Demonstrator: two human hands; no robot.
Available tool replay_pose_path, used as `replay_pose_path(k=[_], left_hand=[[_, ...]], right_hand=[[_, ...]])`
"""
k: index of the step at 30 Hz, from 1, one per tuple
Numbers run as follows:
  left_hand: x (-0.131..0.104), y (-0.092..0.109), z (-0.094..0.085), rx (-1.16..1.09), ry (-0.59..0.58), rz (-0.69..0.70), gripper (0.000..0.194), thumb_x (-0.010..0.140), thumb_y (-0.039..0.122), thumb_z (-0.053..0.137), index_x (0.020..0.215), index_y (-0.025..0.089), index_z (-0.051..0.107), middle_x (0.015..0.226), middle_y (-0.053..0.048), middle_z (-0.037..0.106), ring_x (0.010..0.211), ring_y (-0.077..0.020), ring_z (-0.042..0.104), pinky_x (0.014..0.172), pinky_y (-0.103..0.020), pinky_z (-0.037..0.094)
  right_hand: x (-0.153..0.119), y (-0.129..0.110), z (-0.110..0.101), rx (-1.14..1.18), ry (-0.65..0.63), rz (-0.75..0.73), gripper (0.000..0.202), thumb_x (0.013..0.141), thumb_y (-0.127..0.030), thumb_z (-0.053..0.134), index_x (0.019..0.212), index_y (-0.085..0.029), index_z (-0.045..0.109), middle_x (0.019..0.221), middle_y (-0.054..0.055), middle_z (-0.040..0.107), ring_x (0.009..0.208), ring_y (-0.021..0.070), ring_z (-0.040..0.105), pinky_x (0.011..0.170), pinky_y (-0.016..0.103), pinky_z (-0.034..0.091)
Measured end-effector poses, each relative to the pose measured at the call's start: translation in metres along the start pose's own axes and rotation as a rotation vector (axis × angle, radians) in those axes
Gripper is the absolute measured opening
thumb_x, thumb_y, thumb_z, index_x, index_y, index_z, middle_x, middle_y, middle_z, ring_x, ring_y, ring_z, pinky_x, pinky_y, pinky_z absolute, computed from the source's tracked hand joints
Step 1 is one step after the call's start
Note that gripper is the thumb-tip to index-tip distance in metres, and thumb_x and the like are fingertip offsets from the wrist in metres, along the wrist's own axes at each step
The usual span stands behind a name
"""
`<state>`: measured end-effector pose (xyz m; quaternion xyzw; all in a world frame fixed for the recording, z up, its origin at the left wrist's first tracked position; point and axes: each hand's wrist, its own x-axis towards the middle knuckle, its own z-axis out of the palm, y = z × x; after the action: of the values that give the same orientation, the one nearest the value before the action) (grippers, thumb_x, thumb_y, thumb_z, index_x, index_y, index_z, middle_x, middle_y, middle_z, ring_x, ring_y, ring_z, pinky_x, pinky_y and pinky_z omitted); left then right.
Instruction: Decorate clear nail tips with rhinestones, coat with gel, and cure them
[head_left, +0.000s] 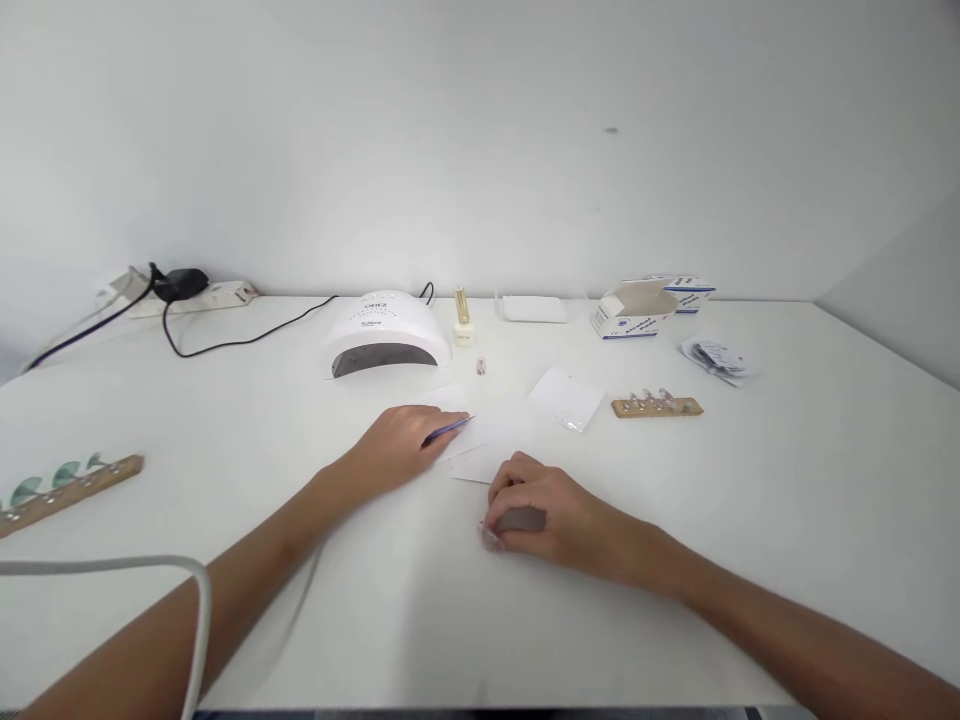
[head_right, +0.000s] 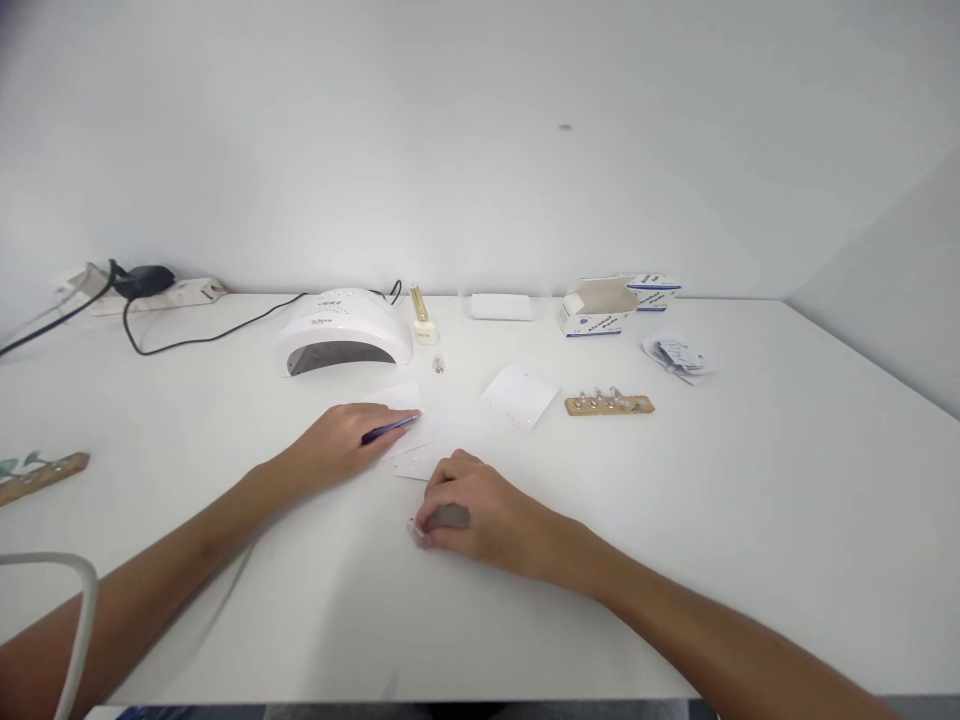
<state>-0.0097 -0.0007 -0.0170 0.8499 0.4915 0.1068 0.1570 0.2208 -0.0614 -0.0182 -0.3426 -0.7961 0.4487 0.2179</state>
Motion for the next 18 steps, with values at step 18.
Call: replay_pose_path(k=[18], left_hand=[[0.0,0.001,-0.007,-0.083,0.344,-0.096,0.034,0.094,0.036,0.036,0.108,0.023,0.065,0.085,-0.002,0.061,0.072,-0.0128,0.055,0.068,-0.026,0.042]], right_hand=[[-0.005,0.007,-0.04,-0.412,0.015,-0.013,0.043,0.096,-0.035,0.04,0.139,-0.028,0.045,0.144,0.0,0.046,0.138,0.0209,0.032,0.113,0.043,0.029]])
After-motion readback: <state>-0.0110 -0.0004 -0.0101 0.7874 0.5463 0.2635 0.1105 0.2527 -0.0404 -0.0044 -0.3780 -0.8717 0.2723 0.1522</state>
